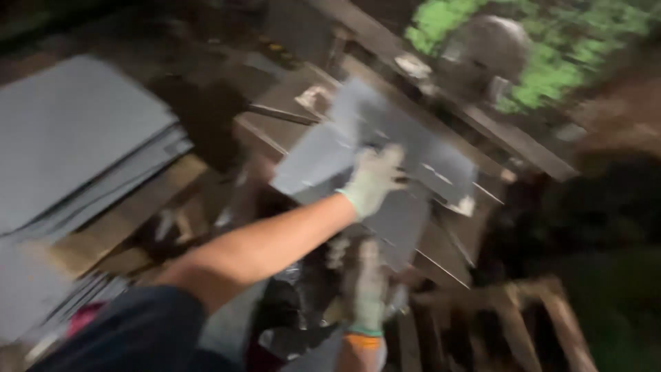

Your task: Feeding metal sheets into a punch press machine to create slots and holes.

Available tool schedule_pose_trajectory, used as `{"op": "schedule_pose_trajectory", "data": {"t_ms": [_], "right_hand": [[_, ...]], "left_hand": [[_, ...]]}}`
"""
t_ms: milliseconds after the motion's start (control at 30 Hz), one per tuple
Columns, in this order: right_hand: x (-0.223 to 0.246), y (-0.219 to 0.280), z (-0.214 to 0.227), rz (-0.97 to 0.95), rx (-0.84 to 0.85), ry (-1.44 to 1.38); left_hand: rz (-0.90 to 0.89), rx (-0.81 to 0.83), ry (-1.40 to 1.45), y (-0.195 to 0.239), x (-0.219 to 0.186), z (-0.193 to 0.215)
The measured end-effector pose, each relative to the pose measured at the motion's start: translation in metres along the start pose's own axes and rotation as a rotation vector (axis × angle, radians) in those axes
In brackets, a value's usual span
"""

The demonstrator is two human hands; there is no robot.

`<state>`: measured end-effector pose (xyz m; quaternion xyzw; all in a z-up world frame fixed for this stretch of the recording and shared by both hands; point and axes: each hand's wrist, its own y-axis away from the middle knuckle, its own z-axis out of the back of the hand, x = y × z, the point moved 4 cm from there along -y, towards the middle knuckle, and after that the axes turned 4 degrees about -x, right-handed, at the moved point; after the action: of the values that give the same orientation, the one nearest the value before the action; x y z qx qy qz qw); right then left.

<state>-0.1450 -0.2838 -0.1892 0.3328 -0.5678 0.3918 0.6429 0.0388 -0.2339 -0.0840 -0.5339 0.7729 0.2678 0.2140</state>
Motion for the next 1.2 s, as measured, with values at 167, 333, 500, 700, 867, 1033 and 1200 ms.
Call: {"op": "schedule_pose_trajectory", "data": {"t_ms": [167,333,500,700,867,1033,1200], "right_hand": [[0.155,-0.033,-0.015,-0.023,-0.136,-0.521],[0.110,-0.141,0.007,-0.123,-0.001,-0.762],[0.078,-0.145,-0.002,-0.218,0.022,-0.874],[0.126,-0.001,-0.041,0.005,-0.087,-0.606],[0.049,0.037,-0.036,-0.443,-0.445,-0.675],[0.072,0.062,-0.027,-0.361,-0.340,-0.689],[0.007,0.025,-0.029,-0.286,-0.043,-0.897]], "left_hand": [[0.171,0.150,-0.306,0.059,-0.073,0.025],[-0.581,-0.217,-1.513,0.137,-0.236,0.162],[-0.487,-0.742,-2.328,0.174,-0.285,0.342],[-0.762,-0.602,-2.689,0.208,-0.251,0.327],[-0.879,-0.519,-2.250,0.200,-0.288,0.319],[-0.679,-0.264,-1.423,0.227,-0.305,0.184],[-0.369,-0.027,-0.650,0.268,-0.343,0.000]]}}
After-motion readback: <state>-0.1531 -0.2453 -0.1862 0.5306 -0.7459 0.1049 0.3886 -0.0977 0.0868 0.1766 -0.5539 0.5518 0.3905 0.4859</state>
